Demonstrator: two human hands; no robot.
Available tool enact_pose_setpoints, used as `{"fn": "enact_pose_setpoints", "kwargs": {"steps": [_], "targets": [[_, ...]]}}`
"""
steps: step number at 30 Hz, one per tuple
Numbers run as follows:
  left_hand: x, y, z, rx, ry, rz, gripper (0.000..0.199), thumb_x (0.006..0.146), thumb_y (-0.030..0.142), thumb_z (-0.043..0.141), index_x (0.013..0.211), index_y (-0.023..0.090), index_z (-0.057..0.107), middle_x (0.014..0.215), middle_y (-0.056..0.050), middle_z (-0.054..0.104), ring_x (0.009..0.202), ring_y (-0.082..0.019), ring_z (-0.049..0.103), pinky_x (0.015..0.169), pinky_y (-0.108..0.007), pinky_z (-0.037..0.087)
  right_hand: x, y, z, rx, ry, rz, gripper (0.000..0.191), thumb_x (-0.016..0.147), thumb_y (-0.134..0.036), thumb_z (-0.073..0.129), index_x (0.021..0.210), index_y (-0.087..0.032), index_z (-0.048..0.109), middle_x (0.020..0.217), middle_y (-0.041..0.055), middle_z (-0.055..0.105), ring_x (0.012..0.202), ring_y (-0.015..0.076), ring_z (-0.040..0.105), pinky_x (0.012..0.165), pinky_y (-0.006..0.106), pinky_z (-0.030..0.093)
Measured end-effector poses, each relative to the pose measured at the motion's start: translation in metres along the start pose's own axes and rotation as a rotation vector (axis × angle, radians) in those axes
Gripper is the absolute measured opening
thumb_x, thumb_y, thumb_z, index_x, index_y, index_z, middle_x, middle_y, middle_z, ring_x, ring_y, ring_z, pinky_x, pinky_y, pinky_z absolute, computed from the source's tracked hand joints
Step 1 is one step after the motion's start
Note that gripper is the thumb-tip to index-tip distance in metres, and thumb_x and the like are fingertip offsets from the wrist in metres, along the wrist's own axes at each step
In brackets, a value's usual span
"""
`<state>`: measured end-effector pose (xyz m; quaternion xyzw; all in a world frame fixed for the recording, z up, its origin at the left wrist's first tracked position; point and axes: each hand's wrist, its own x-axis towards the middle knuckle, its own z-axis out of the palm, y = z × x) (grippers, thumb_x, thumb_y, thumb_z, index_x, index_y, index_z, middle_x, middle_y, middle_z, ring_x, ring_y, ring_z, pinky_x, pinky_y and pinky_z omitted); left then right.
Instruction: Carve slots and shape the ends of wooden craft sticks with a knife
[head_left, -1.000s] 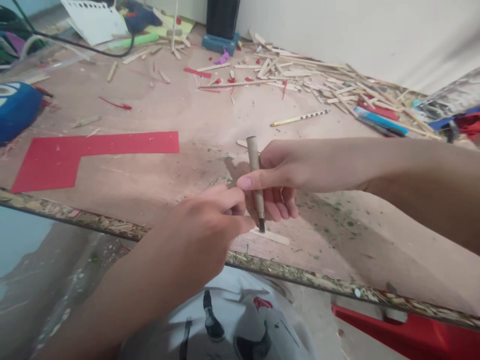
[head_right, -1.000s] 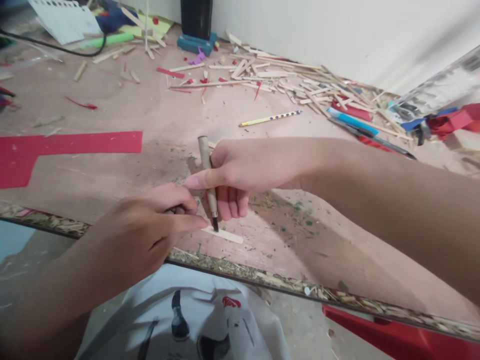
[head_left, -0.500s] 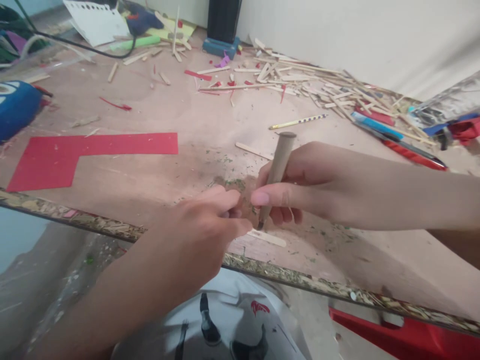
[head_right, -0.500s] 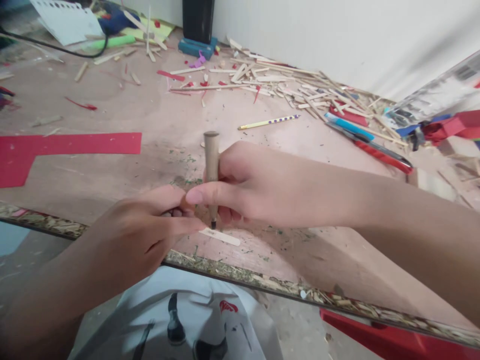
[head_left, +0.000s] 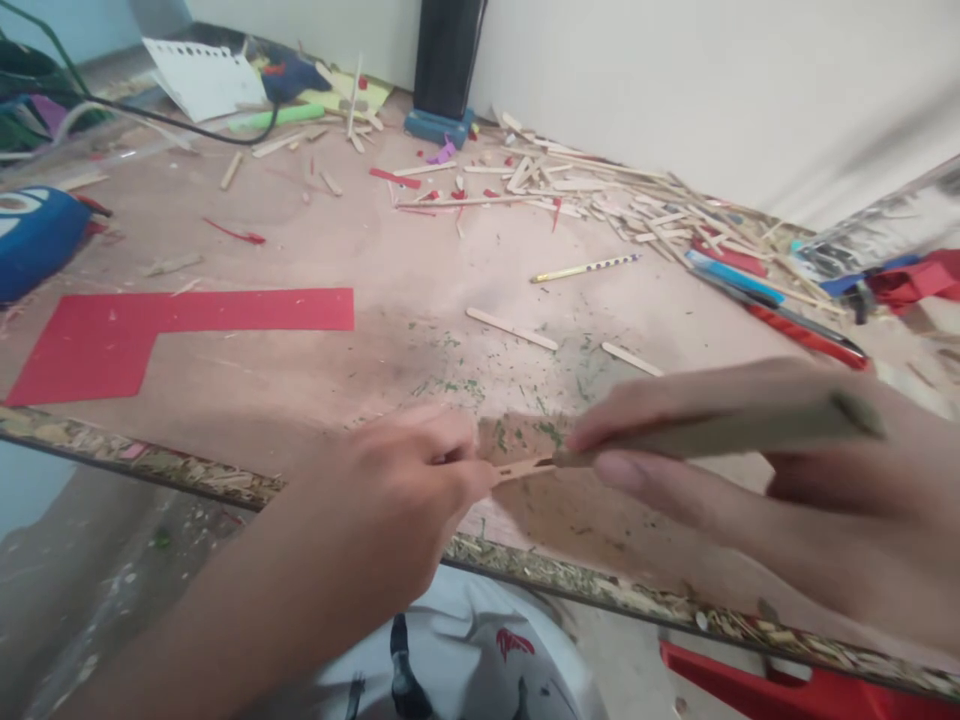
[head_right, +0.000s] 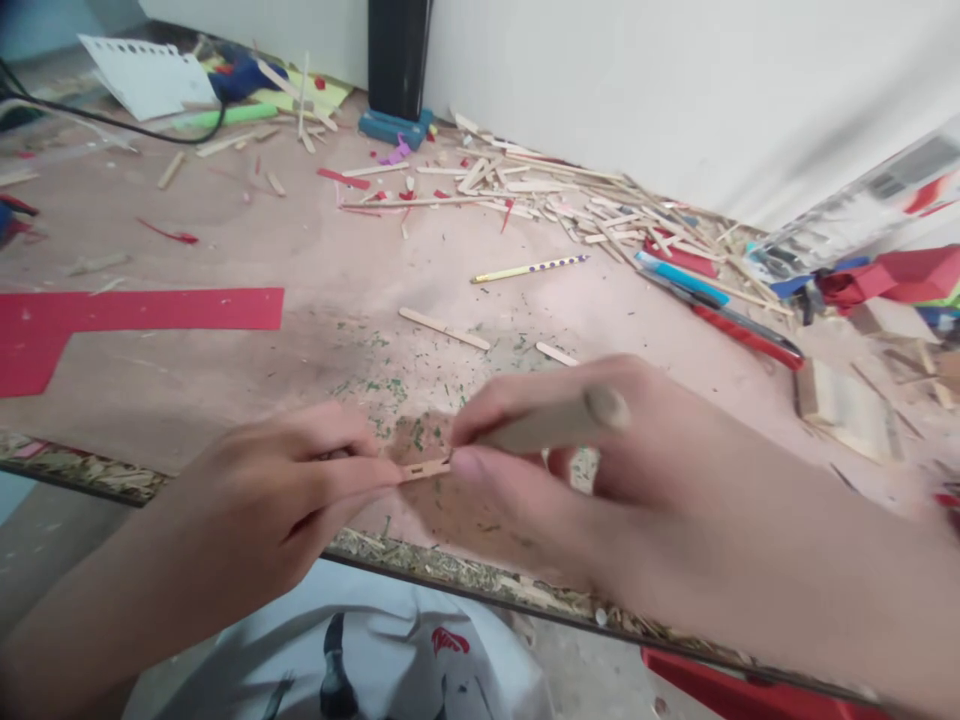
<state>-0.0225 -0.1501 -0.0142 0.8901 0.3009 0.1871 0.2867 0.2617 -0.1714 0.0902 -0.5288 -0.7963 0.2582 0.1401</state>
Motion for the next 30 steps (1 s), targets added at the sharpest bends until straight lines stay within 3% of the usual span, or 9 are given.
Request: {"fn": "enact_pose_setpoints", "kwargs": {"steps": [3, 5, 7, 11, 18, 25, 27, 30], "targets": [[0.0, 0.002, 0.001, 0.031, 0.047, 0.035, 0.024, 0.113, 0.016, 0.057, 0.118, 0.026, 0.079, 0.115, -0.006, 0.079, 0.107, -0.023, 0.074, 0.093, -0.035, 0.062, -0.028, -0.003, 0.012, -0.078, 0.138, 0.01, 0.012, 0.108, -0.053, 0.075, 0.114, -0.05, 0.085, 0.104, -0.011, 0.089, 0.085, 0.0225, 0.084, 0.06, 0.03, 0.066], [0.003, 0.005, 0.0, 0.06, 0.052, 0.076, 0.02, 0.114, 0.023, 0.061, 0.122, 0.026, 0.079, 0.117, -0.008, 0.079, 0.111, -0.024, 0.074, 0.097, -0.035, 0.064, -0.04, -0.003, 0.024, -0.141, 0.267, 0.044, 0.018, 0.105, -0.058, 0.077, 0.122, -0.057, 0.083, 0.108, -0.0137, 0.089, 0.09, 0.0261, 0.087, 0.074, 0.039, 0.073], [0.006, 0.01, -0.001, 0.086, 0.058, 0.117, 0.019, 0.114, 0.029, 0.063, 0.125, 0.025, 0.078, 0.119, -0.009, 0.08, 0.114, -0.025, 0.075, 0.102, -0.037, 0.066, -0.045, -0.003, 0.035, -0.145, 0.314, 0.073, 0.025, 0.103, -0.062, 0.079, 0.125, -0.055, 0.085, 0.109, -0.0105, 0.089, 0.094, 0.0304, 0.087, 0.08, 0.046, 0.076], [0.009, 0.017, -0.002, 0.133, 0.085, 0.212, 0.023, 0.115, 0.036, 0.065, 0.13, 0.024, 0.078, 0.125, -0.01, 0.081, 0.12, -0.026, 0.076, 0.11, -0.04, 0.067, -0.035, -0.004, 0.046, -0.052, 0.273, 0.019, 0.037, 0.099, -0.066, 0.082, 0.126, -0.043, 0.09, 0.105, 0.0014, 0.09, 0.103, 0.0369, 0.087, 0.078, 0.048, 0.077], [-0.004, 0.008, -0.003, 0.145, 0.132, 0.37, 0.021, 0.119, 0.021, 0.058, 0.129, 0.017, 0.077, 0.132, -0.007, 0.084, 0.13, -0.021, 0.078, 0.121, -0.037, 0.065, -0.036, 0.004, 0.044, -0.085, 0.297, -0.064, 0.035, 0.098, -0.056, 0.087, 0.128, -0.038, 0.09, 0.114, 0.0034, 0.09, 0.109, 0.0339, 0.088, 0.089, 0.044, 0.077], [-0.007, 0.006, 0.004, 0.183, 0.162, 0.395, 0.027, 0.124, 0.031, 0.056, 0.13, 0.016, 0.078, 0.138, -0.003, 0.084, 0.139, -0.02, 0.076, 0.129, -0.036, 0.058, -0.045, 0.004, 0.039, -0.146, 0.275, -0.09, 0.02, 0.109, -0.042, 0.079, 0.127, -0.038, 0.086, 0.12, -0.0105, 0.089, 0.104, 0.0132, 0.088, 0.099, 0.018, 0.069], [-0.006, 0.007, 0.006, 0.197, 0.176, 0.395, 0.028, 0.124, 0.033, 0.057, 0.131, 0.016, 0.078, 0.141, -0.003, 0.084, 0.138, -0.019, 0.076, 0.131, -0.033, 0.056, -0.043, 0.004, 0.038, -0.174, 0.266, -0.097, 0.022, 0.109, -0.043, 0.078, 0.13, -0.039, 0.086, 0.119, -0.0085, 0.09, 0.103, 0.0166, 0.089, 0.097, 0.023, 0.072], [-0.004, 0.008, 0.006, 0.226, 0.177, 0.409, 0.03, 0.124, 0.035, 0.057, 0.131, 0.015, 0.078, 0.139, -0.003, 0.083, 0.136, -0.018, 0.076, 0.131, -0.03, 0.054, -0.039, 0.005, 0.042, -0.158, 0.288, -0.067, 0.03, 0.104, -0.049, 0.082, 0.132, -0.039, 0.088, 0.115, 0.0004, 0.09, 0.109, 0.0292, 0.089, 0.092, 0.039, 0.078]]}}
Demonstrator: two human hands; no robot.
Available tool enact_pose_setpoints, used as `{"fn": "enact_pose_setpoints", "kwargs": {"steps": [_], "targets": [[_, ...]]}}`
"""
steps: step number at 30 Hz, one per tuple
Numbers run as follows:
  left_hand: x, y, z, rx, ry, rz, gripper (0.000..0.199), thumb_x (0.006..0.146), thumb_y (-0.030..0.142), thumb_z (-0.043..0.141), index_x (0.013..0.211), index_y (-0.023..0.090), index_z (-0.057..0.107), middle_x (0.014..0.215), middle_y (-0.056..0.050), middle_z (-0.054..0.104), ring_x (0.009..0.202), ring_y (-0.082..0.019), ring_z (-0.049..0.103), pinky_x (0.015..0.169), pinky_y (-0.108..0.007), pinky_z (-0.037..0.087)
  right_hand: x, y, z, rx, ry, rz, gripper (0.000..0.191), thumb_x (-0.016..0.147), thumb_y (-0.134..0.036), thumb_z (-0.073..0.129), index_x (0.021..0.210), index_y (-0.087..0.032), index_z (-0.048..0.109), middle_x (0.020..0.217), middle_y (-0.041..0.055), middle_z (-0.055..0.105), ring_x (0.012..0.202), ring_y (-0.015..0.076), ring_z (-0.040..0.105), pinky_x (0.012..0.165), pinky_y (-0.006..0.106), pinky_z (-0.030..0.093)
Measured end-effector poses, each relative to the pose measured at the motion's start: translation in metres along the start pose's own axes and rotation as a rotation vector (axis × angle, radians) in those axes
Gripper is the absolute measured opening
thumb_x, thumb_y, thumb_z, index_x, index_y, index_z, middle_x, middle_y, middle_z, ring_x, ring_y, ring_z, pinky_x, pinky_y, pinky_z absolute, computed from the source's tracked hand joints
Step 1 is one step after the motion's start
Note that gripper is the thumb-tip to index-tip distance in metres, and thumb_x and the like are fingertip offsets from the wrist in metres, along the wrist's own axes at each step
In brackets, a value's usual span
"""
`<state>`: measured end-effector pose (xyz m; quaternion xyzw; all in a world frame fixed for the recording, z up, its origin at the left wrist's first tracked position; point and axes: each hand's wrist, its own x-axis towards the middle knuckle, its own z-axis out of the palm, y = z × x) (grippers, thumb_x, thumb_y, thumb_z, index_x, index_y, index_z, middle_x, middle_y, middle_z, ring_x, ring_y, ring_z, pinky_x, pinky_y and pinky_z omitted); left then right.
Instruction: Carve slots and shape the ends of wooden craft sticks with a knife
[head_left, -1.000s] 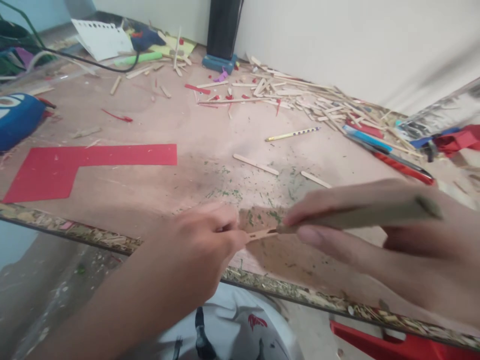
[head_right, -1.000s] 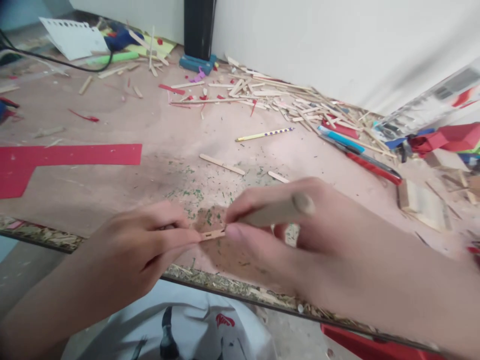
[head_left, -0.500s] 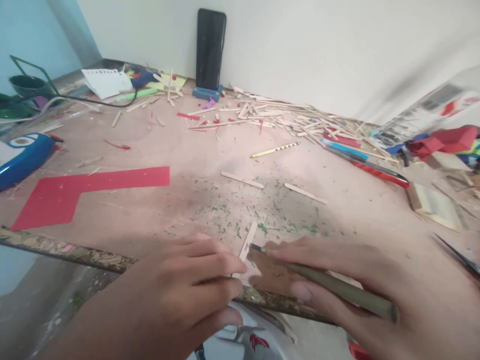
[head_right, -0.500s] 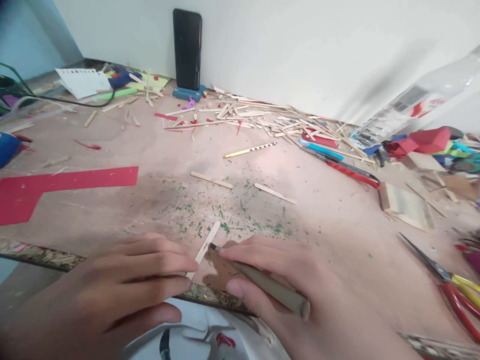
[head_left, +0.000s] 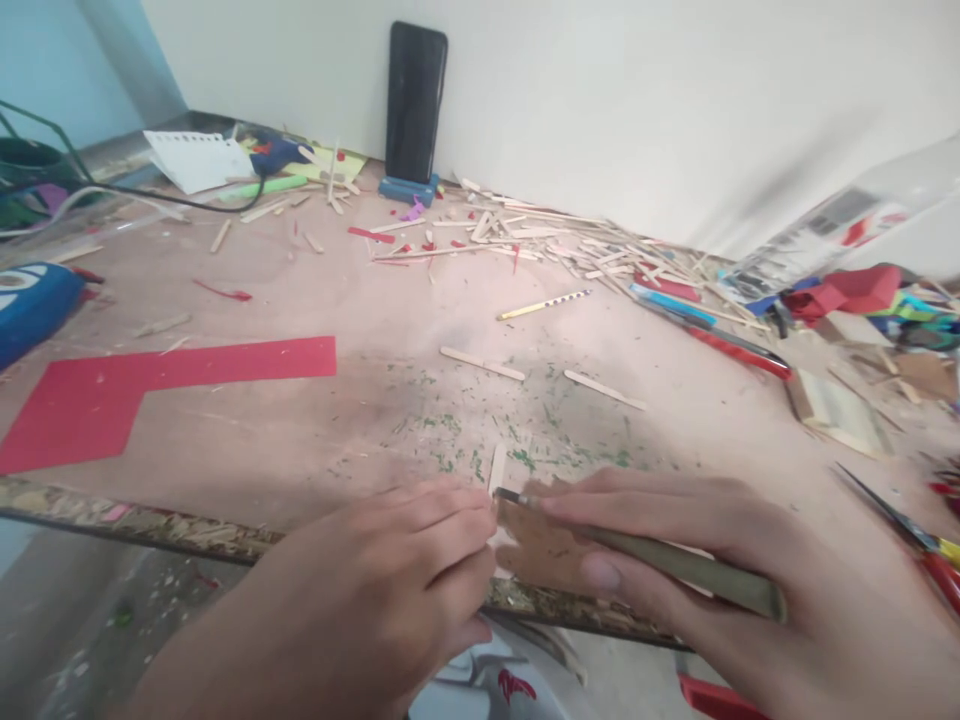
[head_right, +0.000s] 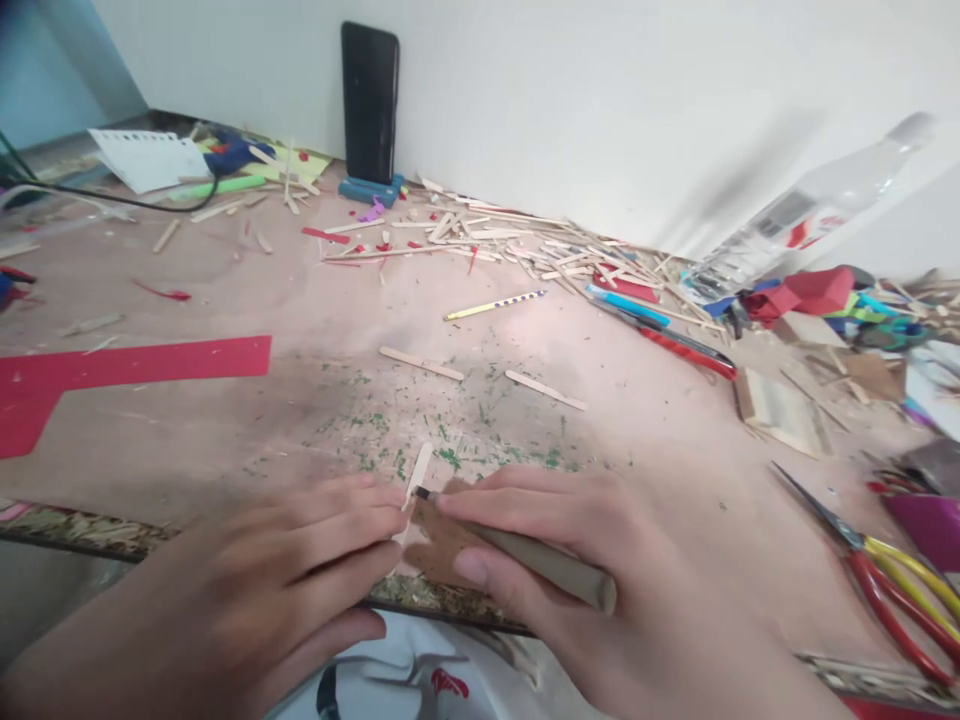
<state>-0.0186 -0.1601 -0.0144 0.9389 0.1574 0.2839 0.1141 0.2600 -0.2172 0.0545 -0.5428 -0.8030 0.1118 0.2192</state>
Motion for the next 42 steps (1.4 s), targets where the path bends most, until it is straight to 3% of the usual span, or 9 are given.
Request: {"fn": "enact_pose_setpoints", "kwargs": {"steps": [4, 12, 18, 20, 25, 28, 32, 39, 42], "targets": [[0.001, 0.0, 0.0, 0.027, -0.033, 0.012, 0.034, 0.125, 0.033, 0.053, 0.134, 0.013, 0.078, 0.136, -0.006, 0.083, 0.133, -0.021, 0.076, 0.128, -0.032, 0.055, 0.001, -0.001, 0.01, 0.043, 0.002, 0.028, 0.041, 0.097, -0.058, 0.088, 0.133, -0.04, 0.089, 0.117, 0.0047, 0.09, 0.122, 0.0366, 0.085, 0.094, 0.047, 0.078], [0.004, 0.001, 0.001, 0.0, 0.01, 0.003, 0.036, 0.125, 0.024, 0.046, 0.122, 0.014, 0.08, 0.127, -0.007, 0.084, 0.127, -0.019, 0.076, 0.126, -0.03, 0.055, 0.004, -0.003, 0.017, 0.067, -0.017, 0.025, 0.045, 0.094, -0.063, 0.089, 0.133, -0.04, 0.089, 0.117, 0.0053, 0.09, 0.123, 0.0375, 0.084, 0.094, 0.047, 0.078], [0.007, 0.002, 0.001, -0.003, 0.043, 0.002, 0.04, 0.125, 0.019, 0.042, 0.121, 0.012, 0.081, 0.122, -0.007, 0.085, 0.122, -0.017, 0.077, 0.121, -0.027, 0.056, 0.003, -0.003, 0.007, 0.075, -0.016, 0.016, 0.045, 0.093, -0.058, 0.091, 0.135, -0.04, 0.088, 0.12, 0.0046, 0.09, 0.124, 0.0376, 0.084, 0.094, 0.045, 0.078], [0.007, 0.002, 0.001, -0.002, 0.047, 0.006, 0.041, 0.126, 0.019, 0.041, 0.12, 0.012, 0.081, 0.121, -0.006, 0.085, 0.118, -0.017, 0.078, 0.117, -0.027, 0.058, 0.003, -0.002, 0.002, 0.066, -0.016, -0.012, 0.039, 0.098, -0.054, 0.088, 0.134, -0.04, 0.088, 0.121, 0.0027, 0.09, 0.118, 0.0338, 0.087, 0.092, 0.04, 0.078], [0.003, 0.004, 0.001, 0.017, 0.045, 0.03, 0.039, 0.125, 0.021, 0.045, 0.117, 0.013, 0.082, 0.119, -0.007, 0.085, 0.116, -0.016, 0.078, 0.117, -0.027, 0.059, 0.006, -0.002, -0.007, -0.022, -0.011, -0.119, 0.023, 0.114, -0.044, 0.071, 0.134, -0.04, 0.081, 0.123, -0.0107, 0.089, 0.103, 0.0109, 0.088, 0.097, 0.012, 0.066], [0.003, 0.004, 0.001, 0.039, 0.029, 0.045, 0.034, 0.123, 0.019, 0.049, 0.116, 0.012, 0.081, 0.118, -0.007, 0.085, 0.12, -0.018, 0.078, 0.122, -0.028, 0.058, 0.008, -0.008, -0.008, -0.041, -0.024, -0.178, 0.023, 0.116, -0.036, 0.065, 0.136, -0.037, 0.076, 0.119, -0.0083, 0.09, 0.101, 0.0094, 0.087, 0.095, 0.009, 0.065], [0.005, 0.002, 0.003, -0.01, 0.035, 0.029, 0.028, 0.121, 0.016, 0.051, 0.12, 0.011, 0.079, 0.118, -0.006, 0.086, 0.122, -0.019, 0.079, 0.118, -0.03, 0.06, 0.009, -0.011, -0.008, 0.026, -0.141, -0.203, 0.039, 0.115, -0.025, 0.06, 0.152, -0.037, 0.066, 0.122, -0.0029, 0.089, 0.105, 0.0131, 0.086, 0.084, 0.014, 0.067], [0.006, 0.003, -0.001, 0.014, 0.009, 0.056, 0.029, 0.12, 0.013, 0.052, 0.114, 0.012, 0.08, 0.117, -0.007, 0.085, 0.122, -0.02, 0.078, 0.12, -0.031, 0.059, -0.009, 0.0, -0.005, -0.015, -0.171, -0.112, 0.049, 0.114, -0.028, 0.063, 0.161, -0.044, 0.06, 0.132, -0.0052, 0.087, 0.116, 0.0154, 0.085, 0.104, 0.026, 0.07], [0.005, 0.003, -0.002, 0.022, -0.013, 0.06, 0.025, 0.119, 0.016, 0.057, 0.114, 0.012, 0.081, 0.116, -0.007, 0.084, 0.12, -0.021, 0.078, 0.12, -0.031, 0.058, -0.017, 0.002, -0.005, -0.013, -0.148, -0.083, 0.052, 0.111, -0.033, 0.07, 0.162, -0.043, 0.064, 0.132, -0.0012, 0.087, 0.115, 0.0219, 0.086, 0.102, 0.035, 0.073]]}}
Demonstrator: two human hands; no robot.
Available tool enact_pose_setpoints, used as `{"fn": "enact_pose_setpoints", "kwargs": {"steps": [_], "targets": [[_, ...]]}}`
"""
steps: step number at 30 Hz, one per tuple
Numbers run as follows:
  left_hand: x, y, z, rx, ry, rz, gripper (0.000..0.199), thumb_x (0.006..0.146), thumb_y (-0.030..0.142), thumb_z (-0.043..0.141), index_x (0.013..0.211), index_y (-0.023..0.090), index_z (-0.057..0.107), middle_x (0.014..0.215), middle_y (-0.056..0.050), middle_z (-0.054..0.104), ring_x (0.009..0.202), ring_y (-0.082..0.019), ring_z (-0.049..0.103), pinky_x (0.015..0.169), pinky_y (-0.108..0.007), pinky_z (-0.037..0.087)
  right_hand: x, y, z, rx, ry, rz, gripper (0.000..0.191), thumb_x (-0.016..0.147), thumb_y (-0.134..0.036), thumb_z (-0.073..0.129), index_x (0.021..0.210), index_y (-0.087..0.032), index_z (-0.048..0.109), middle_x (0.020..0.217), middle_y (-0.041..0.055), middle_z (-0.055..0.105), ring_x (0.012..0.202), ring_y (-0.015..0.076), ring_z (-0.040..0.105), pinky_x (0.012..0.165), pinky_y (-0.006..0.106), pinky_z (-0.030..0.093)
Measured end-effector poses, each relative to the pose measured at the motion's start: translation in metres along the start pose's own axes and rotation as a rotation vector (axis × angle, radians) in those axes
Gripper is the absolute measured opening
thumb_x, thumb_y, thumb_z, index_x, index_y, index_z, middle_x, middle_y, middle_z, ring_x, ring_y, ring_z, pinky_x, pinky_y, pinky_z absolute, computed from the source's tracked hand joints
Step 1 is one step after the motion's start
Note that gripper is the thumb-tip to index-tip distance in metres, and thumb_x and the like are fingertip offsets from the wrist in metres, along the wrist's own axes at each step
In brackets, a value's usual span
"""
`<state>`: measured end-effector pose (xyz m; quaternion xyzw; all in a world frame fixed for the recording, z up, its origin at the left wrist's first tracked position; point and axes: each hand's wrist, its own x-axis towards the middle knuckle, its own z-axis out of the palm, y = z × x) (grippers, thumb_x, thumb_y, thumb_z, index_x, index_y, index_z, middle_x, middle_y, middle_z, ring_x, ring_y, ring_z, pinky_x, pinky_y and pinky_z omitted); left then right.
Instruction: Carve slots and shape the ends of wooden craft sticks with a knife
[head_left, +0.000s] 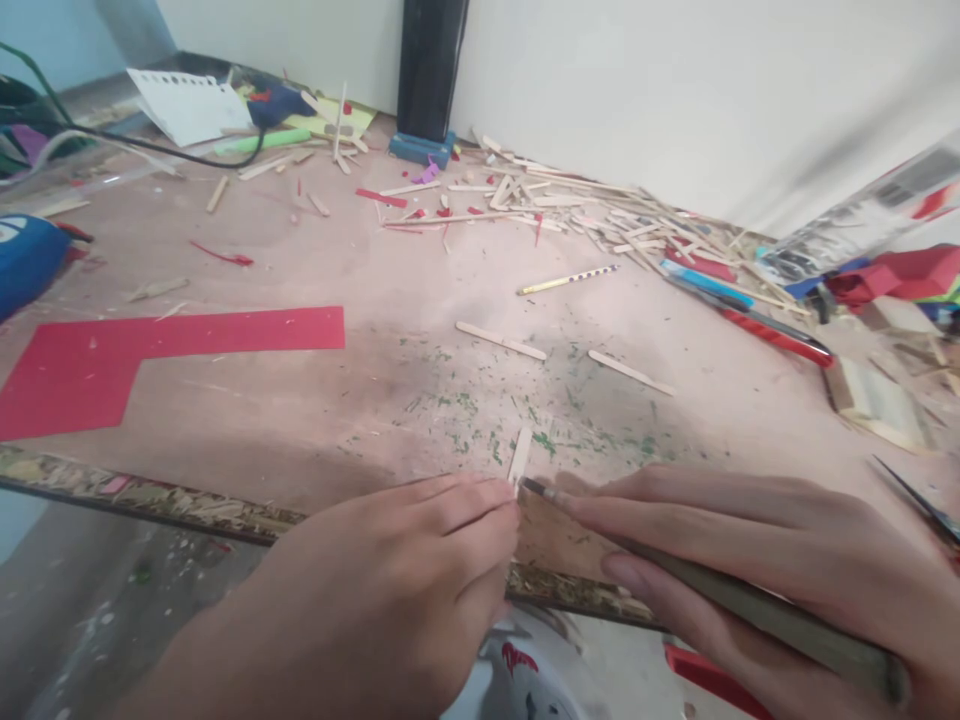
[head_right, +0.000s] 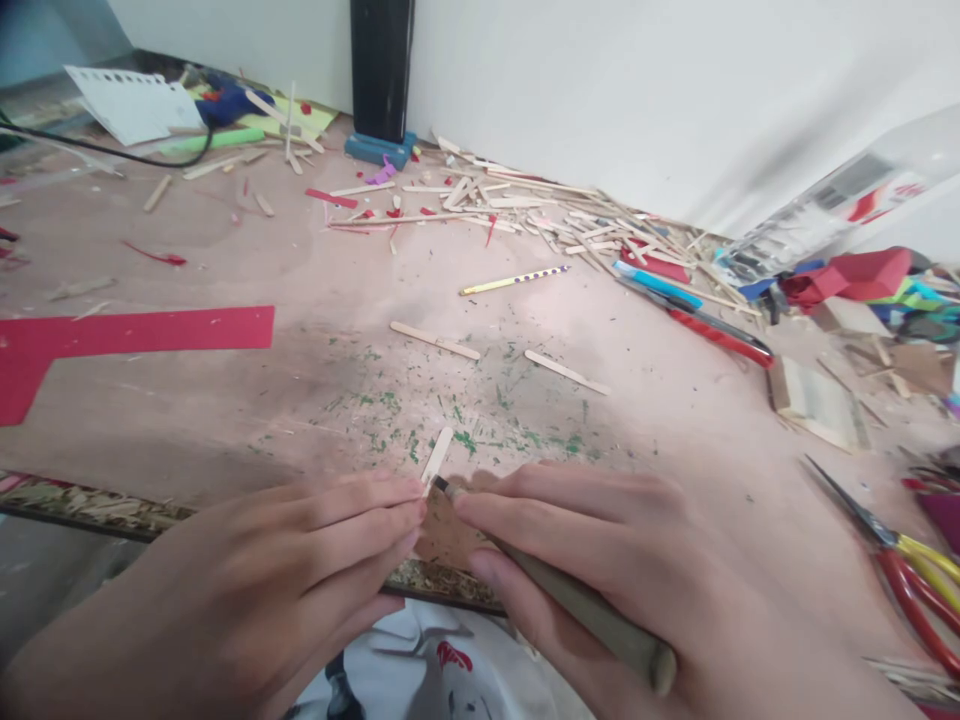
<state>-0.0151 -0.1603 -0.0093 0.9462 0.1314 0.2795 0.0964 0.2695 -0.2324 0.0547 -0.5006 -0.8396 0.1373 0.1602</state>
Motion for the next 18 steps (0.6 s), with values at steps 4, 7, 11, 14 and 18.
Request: {"fn": "enact_pose_setpoints", "kwargs": {"steps": [4, 7, 11, 14, 18], "targets": [[-0.002, -0.001, -0.001, 0.012, -0.007, 0.024, 0.024, 0.12, 0.019, 0.059, 0.117, 0.012, 0.081, 0.119, -0.006, 0.085, 0.123, -0.021, 0.076, 0.123, -0.031, 0.055, 0.005, -0.004, 0.005, 0.091, 0.081, 0.049, 0.055, 0.1, -0.053, 0.086, 0.153, -0.041, 0.077, 0.122, 0.0042, 0.089, 0.117, 0.0332, 0.086, 0.097, 0.045, 0.076], [-0.002, -0.001, -0.001, 0.034, -0.012, 0.035, 0.025, 0.12, 0.02, 0.058, 0.114, 0.012, 0.082, 0.118, -0.006, 0.085, 0.121, -0.021, 0.076, 0.123, -0.031, 0.054, 0.013, -0.007, 0.01, 0.119, 0.086, 0.057, 0.055, 0.097, -0.06, 0.088, 0.148, -0.041, 0.081, 0.121, 0.0047, 0.089, 0.119, 0.0347, 0.085, 0.098, 0.047, 0.076], [0.0, 0.0, 0.0, 0.032, -0.016, 0.02, 0.028, 0.121, 0.019, 0.056, 0.11, 0.013, 0.081, 0.114, -0.006, 0.084, 0.119, -0.021, 0.076, 0.123, -0.031, 0.054, 0.014, -0.005, 0.009, 0.111, 0.081, 0.051, 0.054, 0.097, -0.061, 0.088, 0.147, -0.042, 0.081, 0.122, 0.0045, 0.089, 0.12, 0.0352, 0.085, 0.097, 0.047, 0.077], [0.0, 0.0, 0.0, 0.034, -0.01, 0.019, 0.029, 0.121, 0.019, 0.055, 0.109, 0.013, 0.081, 0.112, -0.006, 0.084, 0.118, -0.022, 0.076, 0.123, -0.032, 0.054, 0.008, 0.0, 0.003, 0.086, 0.067, 0.035, 0.053, 0.102, -0.053, 0.084, 0.154, -0.042, 0.077, 0.128, 0.0029, 0.088, 0.117, 0.0327, 0.086, 0.097, 0.045, 0.077], [-0.001, -0.001, 0.0, 0.058, -0.018, 0.048, 0.026, 0.119, 0.02, 0.059, 0.11, 0.013, 0.082, 0.114, -0.007, 0.084, 0.118, -0.023, 0.076, 0.122, -0.033, 0.057, 0.003, 0.004, -0.003, 0.01, -0.024, -0.022, 0.056, 0.111, -0.034, 0.071, 0.165, -0.046, 0.062, 0.138, -0.0044, 0.086, 0.115, 0.0218, 0.087, 0.102, 0.035, 0.073]]}}
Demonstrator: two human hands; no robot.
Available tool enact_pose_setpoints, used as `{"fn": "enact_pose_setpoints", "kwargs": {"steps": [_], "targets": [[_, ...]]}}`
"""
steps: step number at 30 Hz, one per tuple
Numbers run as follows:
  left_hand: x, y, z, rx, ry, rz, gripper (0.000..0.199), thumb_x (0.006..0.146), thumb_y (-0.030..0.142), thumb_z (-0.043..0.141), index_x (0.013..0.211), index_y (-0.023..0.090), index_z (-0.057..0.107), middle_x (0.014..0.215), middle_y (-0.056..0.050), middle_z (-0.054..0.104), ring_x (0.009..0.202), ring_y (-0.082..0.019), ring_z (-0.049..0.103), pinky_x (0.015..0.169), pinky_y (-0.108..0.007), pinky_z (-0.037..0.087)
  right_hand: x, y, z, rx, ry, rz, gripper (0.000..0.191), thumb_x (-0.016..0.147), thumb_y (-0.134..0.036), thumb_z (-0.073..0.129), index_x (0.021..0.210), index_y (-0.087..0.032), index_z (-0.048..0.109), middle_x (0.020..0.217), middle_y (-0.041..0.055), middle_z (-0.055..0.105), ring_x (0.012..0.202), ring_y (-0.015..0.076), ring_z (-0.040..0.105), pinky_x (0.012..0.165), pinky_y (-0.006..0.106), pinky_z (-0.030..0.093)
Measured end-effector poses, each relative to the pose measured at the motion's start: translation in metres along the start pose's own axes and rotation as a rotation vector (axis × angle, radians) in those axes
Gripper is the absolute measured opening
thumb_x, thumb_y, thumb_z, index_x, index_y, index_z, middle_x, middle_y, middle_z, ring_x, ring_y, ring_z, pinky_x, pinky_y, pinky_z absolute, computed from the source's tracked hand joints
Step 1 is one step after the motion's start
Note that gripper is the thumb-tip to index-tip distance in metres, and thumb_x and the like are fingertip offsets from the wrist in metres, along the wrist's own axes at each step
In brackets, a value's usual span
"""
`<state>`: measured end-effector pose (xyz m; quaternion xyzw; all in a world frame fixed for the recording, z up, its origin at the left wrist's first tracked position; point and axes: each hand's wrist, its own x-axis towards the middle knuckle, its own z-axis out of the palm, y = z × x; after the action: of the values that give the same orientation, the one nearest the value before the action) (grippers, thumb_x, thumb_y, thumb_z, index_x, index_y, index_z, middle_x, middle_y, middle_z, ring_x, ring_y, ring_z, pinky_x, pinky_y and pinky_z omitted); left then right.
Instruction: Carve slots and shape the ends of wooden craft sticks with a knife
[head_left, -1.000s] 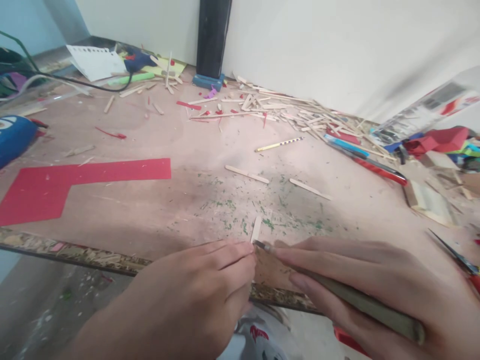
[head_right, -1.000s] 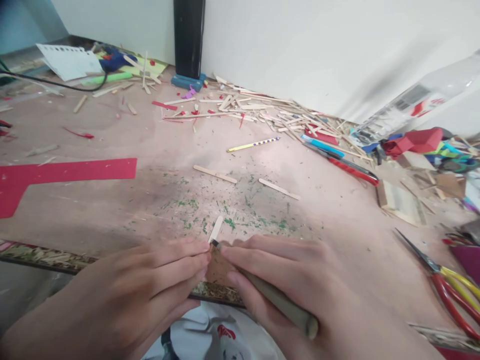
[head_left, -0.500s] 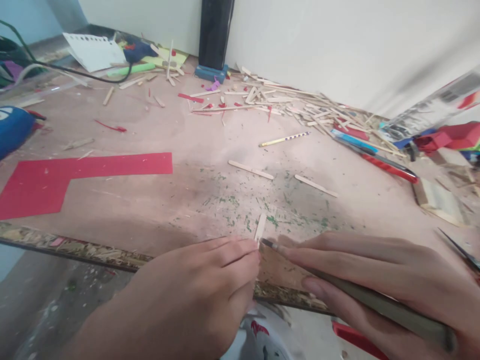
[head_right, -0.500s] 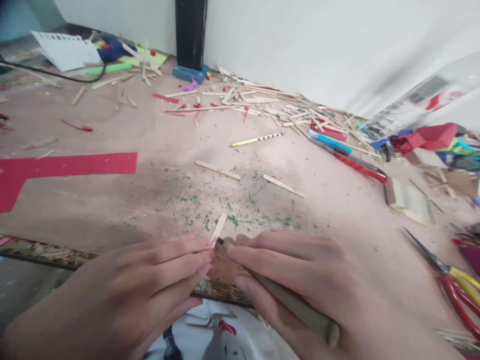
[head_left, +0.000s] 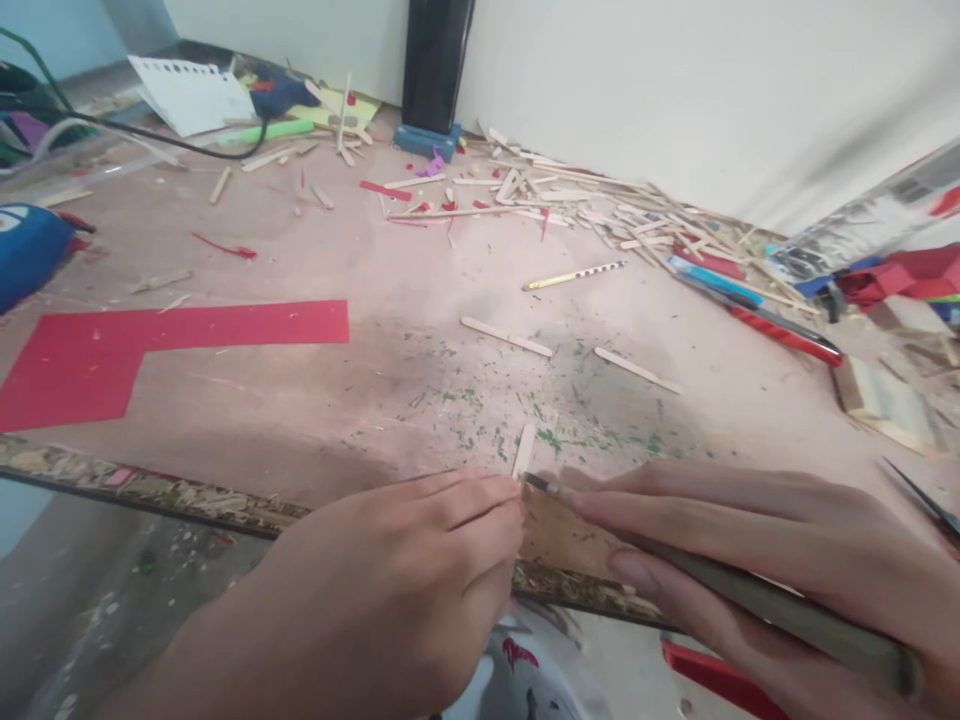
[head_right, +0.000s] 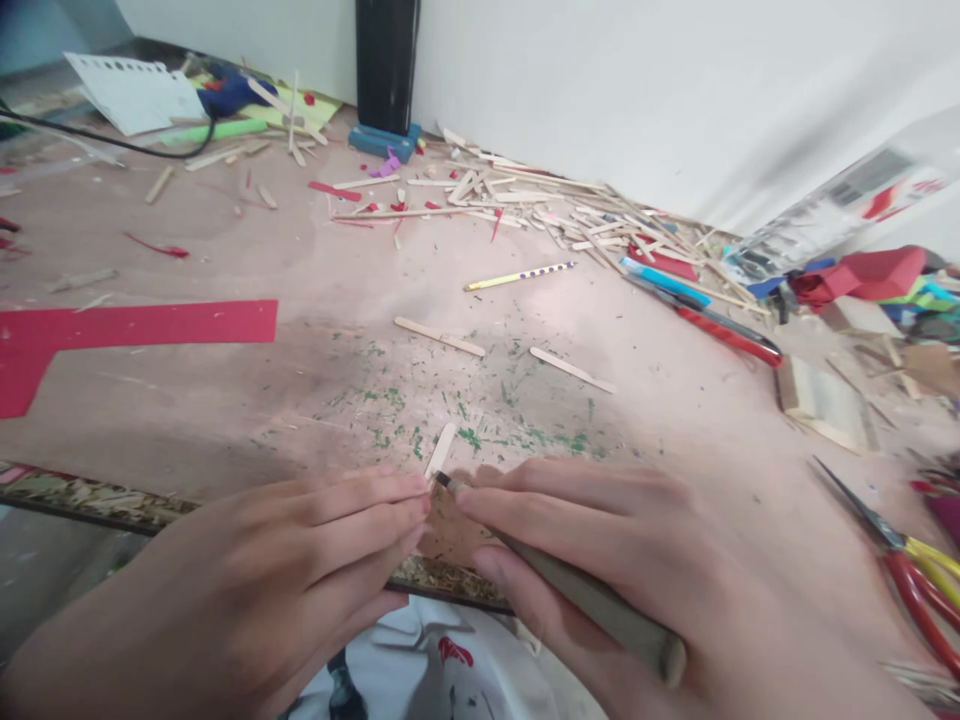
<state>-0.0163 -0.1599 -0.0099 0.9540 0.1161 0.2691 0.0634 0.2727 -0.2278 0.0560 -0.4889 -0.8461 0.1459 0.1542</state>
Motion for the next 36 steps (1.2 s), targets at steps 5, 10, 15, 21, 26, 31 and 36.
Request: {"fn": "enact_pose_setpoints", "kwargs": {"steps": [5, 10, 15, 21, 26, 31, 36], "targets": [[-0.001, -0.001, 0.0, -0.016, -0.013, -0.009, 0.025, 0.118, 0.017, 0.059, 0.113, 0.012, 0.083, 0.115, -0.008, 0.084, 0.118, -0.022, 0.077, 0.121, -0.034, 0.06, 0.01, -0.006, 0.005, 0.07, 0.046, 0.041, 0.055, 0.105, -0.046, 0.081, 0.159, -0.044, 0.072, 0.129, 0.0008, 0.088, 0.116, 0.031, 0.087, 0.096, 0.043, 0.076], [-0.001, -0.002, 0.001, -0.031, -0.014, 0.007, 0.021, 0.117, 0.018, 0.062, 0.111, 0.012, 0.082, 0.113, -0.007, 0.083, 0.116, -0.023, 0.077, 0.12, -0.034, 0.06, 0.024, -0.016, 0.014, 0.099, 0.081, 0.062, 0.056, 0.097, -0.06, 0.088, 0.15, -0.043, 0.08, 0.125, 0.0036, 0.088, 0.122, 0.0363, 0.084, 0.097, 0.047, 0.076], [0.0, -0.001, -0.001, -0.024, -0.027, -0.005, 0.023, 0.117, 0.017, 0.06, 0.111, 0.012, 0.081, 0.112, -0.008, 0.082, 0.115, -0.023, 0.076, 0.117, -0.034, 0.06, 0.023, -0.014, 0.012, 0.092, 0.079, 0.051, 0.058, 0.099, -0.057, 0.087, 0.154, -0.043, 0.077, 0.127, 0.0039, 0.088, 0.121, 0.036, 0.085, 0.095, 0.046, 0.076], [-0.001, -0.002, -0.001, -0.022, -0.024, 0.001, 0.021, 0.117, 0.018, 0.062, 0.11, 0.013, 0.081, 0.113, -0.008, 0.083, 0.116, -0.022, 0.077, 0.12, -0.034, 0.059, 0.01, 0.002, -0.001, 0.03, -0.046, -0.035, 0.063, 0.111, -0.035, 0.071, 0.171, -0.047, 0.057, 0.137, -0.0016, 0.086, 0.114, 0.0246, 0.087, 0.091, 0.033, 0.075], [-0.001, -0.001, -0.001, -0.04, -0.013, -0.009, 0.023, 0.117, 0.015, 0.059, 0.112, 0.012, 0.081, 0.113, -0.008, 0.083, 0.117, -0.022, 0.077, 0.12, -0.034, 0.06, 0.003, 0.005, -0.003, -0.035, -0.054, -0.045, 0.06, 0.113, -0.032, 0.067, 0.171, -0.046, 0.054, 0.142, -0.0053, 0.084, 0.118, 0.0199, 0.085, 0.097, 0.029, 0.073], [-0.001, -0.001, 0.001, -0.013, -0.017, 0.01, 0.025, 0.117, 0.018, 0.06, 0.115, 0.011, 0.083, 0.117, -0.009, 0.084, 0.119, -0.024, 0.077, 0.12, -0.035, 0.059, -0.003, 0.004, 0.002, -0.071, -0.013, -0.016, 0.052, 0.113, -0.037, 0.07, 0.164, -0.043, 0.061, 0.143, -0.0068, 0.083, 0.123, 0.0169, 0.083, 0.108, 0.028, 0.069], [-0.004, -0.001, 0.001, -0.017, -0.025, 0.016, 0.02, 0.115, 0.019, 0.067, 0.12, 0.009, 0.083, 0.123, -0.01, 0.084, 0.124, -0.025, 0.076, 0.123, -0.036, 0.058, 0.005, -0.003, 0.003, -0.106, -0.049, -0.046, 0.042, 0.115, -0.035, 0.064, 0.157, -0.037, 0.063, 0.136, -0.0053, 0.084, 0.117, 0.0149, 0.083, 0.098, 0.025, 0.069]]}}
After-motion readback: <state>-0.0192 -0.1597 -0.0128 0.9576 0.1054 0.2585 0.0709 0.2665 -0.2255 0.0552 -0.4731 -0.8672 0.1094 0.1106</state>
